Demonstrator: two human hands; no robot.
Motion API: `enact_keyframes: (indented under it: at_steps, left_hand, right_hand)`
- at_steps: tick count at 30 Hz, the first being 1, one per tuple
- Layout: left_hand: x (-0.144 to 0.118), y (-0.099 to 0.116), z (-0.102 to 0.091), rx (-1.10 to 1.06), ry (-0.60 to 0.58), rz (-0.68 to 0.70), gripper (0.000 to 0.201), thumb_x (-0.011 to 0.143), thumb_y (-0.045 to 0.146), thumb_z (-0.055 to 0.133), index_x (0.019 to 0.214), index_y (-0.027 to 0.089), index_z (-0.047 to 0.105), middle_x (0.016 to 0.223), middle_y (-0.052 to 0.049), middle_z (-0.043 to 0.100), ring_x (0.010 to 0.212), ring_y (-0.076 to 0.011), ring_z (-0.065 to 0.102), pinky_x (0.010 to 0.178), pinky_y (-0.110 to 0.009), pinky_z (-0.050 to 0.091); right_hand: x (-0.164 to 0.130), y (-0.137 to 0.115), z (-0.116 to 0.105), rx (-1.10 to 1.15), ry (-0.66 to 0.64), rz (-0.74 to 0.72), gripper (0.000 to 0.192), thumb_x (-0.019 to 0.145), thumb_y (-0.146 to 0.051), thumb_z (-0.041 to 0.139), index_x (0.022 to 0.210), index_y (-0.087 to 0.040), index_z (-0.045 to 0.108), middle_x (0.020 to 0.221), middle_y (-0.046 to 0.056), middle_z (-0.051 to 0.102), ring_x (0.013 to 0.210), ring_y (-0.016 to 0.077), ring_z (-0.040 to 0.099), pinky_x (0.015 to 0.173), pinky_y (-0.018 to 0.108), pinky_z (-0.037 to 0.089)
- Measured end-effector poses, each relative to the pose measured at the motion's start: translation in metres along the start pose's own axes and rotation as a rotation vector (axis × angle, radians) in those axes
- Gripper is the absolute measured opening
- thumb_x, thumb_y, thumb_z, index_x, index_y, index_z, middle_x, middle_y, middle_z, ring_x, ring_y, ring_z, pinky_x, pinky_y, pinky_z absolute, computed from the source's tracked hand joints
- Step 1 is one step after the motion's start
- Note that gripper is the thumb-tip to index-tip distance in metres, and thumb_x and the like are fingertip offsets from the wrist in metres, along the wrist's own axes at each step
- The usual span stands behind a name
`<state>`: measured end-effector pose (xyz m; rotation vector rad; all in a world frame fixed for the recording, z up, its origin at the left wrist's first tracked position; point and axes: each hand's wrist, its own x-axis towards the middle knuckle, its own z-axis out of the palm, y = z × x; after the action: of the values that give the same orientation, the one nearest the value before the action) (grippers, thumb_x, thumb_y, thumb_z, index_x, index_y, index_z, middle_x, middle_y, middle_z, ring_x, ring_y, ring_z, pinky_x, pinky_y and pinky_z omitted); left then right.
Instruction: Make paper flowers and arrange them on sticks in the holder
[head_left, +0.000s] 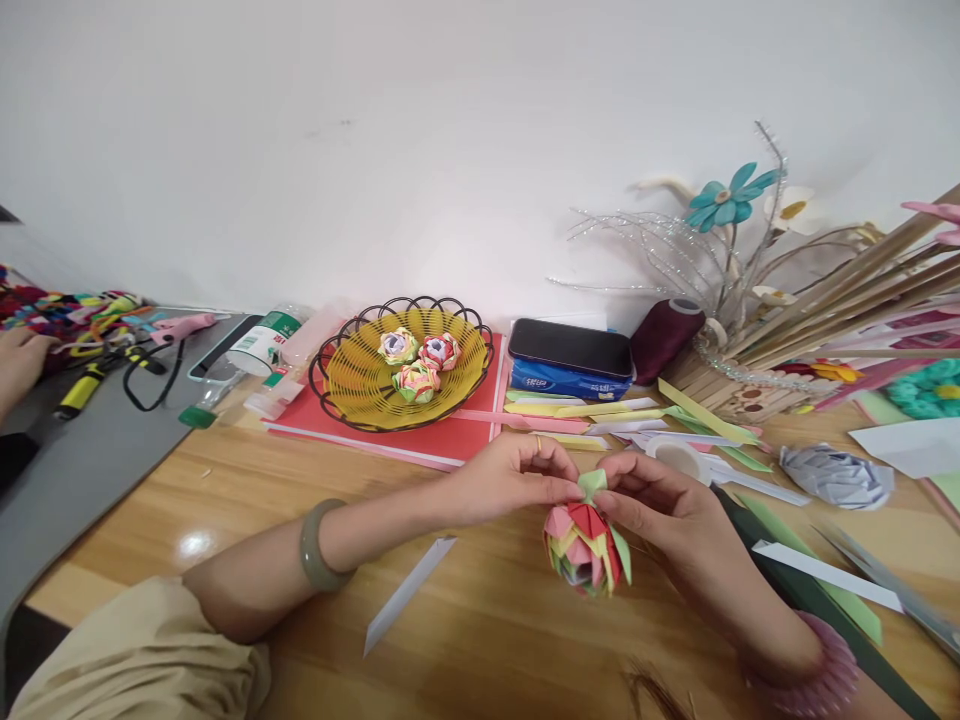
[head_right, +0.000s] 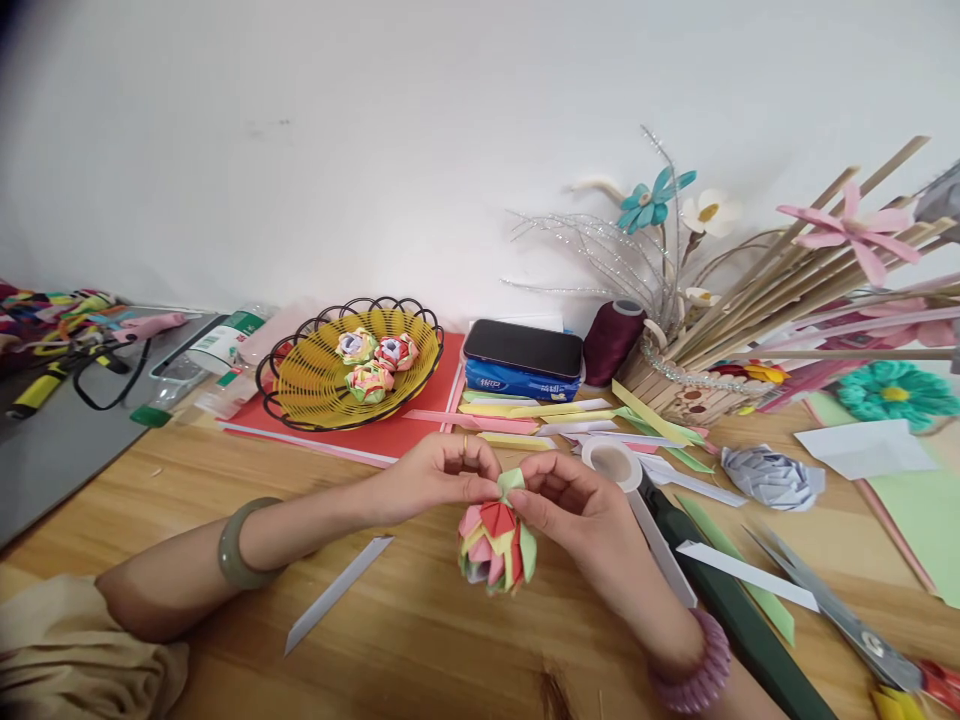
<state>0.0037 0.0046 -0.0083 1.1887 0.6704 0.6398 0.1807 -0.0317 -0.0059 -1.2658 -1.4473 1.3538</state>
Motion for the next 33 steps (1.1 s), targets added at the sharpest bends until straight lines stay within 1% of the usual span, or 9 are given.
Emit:
enact_keyframes:
  at_steps: [4,9,15,19,23,25,28,30,33]
  left_hand:
    - [0.0,-0.002,0.001,-0.056,0.007,-0.007,0.025,0.064,0.032,0.072,0.067,0.011,0.057,0.063,0.002,0.056,0.058,-0.006,0.05,0.058,-0.02,0.04]
    - [0.0,-0.005,-0.001,-0.099,0.023,-0.054,0.027,0.06,0.032,0.075,0.069,0.011,0.061,0.064,0.001,0.058,0.059,-0.007,0.052,0.058,-0.02,0.042]
    - [0.002,-0.003,0.0,-0.064,0.058,-0.098,0.027,0.053,0.029,0.078,0.064,0.01,0.061,0.059,0.002,0.059,0.053,-0.0056,0.051,0.054,-0.019,0.04]
    - [0.003,-0.002,0.0,-0.001,0.079,-0.091,0.025,0.053,0.025,0.078,0.062,0.01,0.06,0.055,0.003,0.058,0.05,-0.0053,0.05,0.05,-0.018,0.038]
    - [0.001,-0.002,0.0,0.076,0.084,-0.062,0.018,0.059,0.021,0.073,0.063,0.011,0.059,0.053,0.003,0.057,0.049,-0.0059,0.05,0.05,-0.019,0.039]
    - [-0.001,-0.002,0.001,0.104,0.104,-0.052,0.013,0.062,0.017,0.069,0.063,0.011,0.057,0.053,0.003,0.056,0.048,-0.0063,0.05,0.049,-0.019,0.039]
    - [-0.002,-0.003,0.003,0.154,0.143,-0.052,0.011,0.065,0.014,0.065,0.063,0.011,0.055,0.054,0.002,0.057,0.05,-0.0069,0.052,0.05,-0.019,0.04]
    - [-0.003,-0.004,0.003,0.179,0.159,-0.046,0.011,0.065,0.015,0.066,0.064,0.011,0.055,0.056,0.001,0.057,0.052,-0.0071,0.052,0.051,-0.019,0.04]
    - [-0.002,-0.001,0.002,0.141,0.122,-0.037,0.015,0.067,0.022,0.067,0.071,0.012,0.056,0.062,0.001,0.058,0.055,-0.0075,0.053,0.055,-0.02,0.042]
  right_hand:
    - [0.002,0.002,-0.001,-0.014,0.003,0.039,0.031,0.067,-0.048,0.067,0.069,-0.019,0.058,0.064,-0.001,0.057,0.057,0.0114,0.052,0.053,0.023,0.044]
    - [0.002,-0.001,0.0,-0.07,-0.001,0.058,0.035,0.066,-0.054,0.065,0.069,-0.019,0.059,0.065,0.0,0.059,0.059,0.013,0.054,0.056,0.025,0.046]
    - [-0.001,-0.001,0.001,-0.057,-0.025,0.043,0.025,0.07,-0.042,0.067,0.069,-0.019,0.057,0.067,0.0,0.06,0.059,0.0118,0.054,0.054,0.022,0.045]
    - [-0.002,0.0,0.002,-0.138,0.001,0.008,0.021,0.073,-0.038,0.065,0.069,-0.019,0.056,0.066,-0.001,0.059,0.06,0.0114,0.054,0.053,0.021,0.043]
    - [-0.004,-0.002,0.005,-0.275,0.04,-0.06,0.019,0.076,-0.036,0.061,0.068,-0.02,0.055,0.064,-0.001,0.059,0.057,0.0119,0.053,0.05,0.021,0.043]
    - [-0.006,-0.003,0.007,-0.363,0.061,-0.122,0.017,0.078,-0.034,0.058,0.068,-0.021,0.055,0.064,-0.001,0.059,0.057,0.0124,0.054,0.049,0.021,0.043]
    - [-0.009,-0.001,0.008,-0.463,0.078,-0.228,0.013,0.08,-0.029,0.056,0.069,-0.021,0.056,0.064,-0.001,0.06,0.057,0.0128,0.054,0.048,0.022,0.043]
    - [-0.01,-0.001,0.007,-0.501,0.083,-0.286,0.012,0.081,-0.026,0.055,0.07,-0.021,0.055,0.063,-0.001,0.06,0.056,0.0127,0.054,0.048,0.022,0.043]
    - [-0.011,0.0,0.005,-0.547,0.094,-0.374,0.01,0.082,-0.021,0.053,0.073,-0.022,0.055,0.064,-0.001,0.061,0.057,0.0127,0.056,0.05,0.022,0.045]
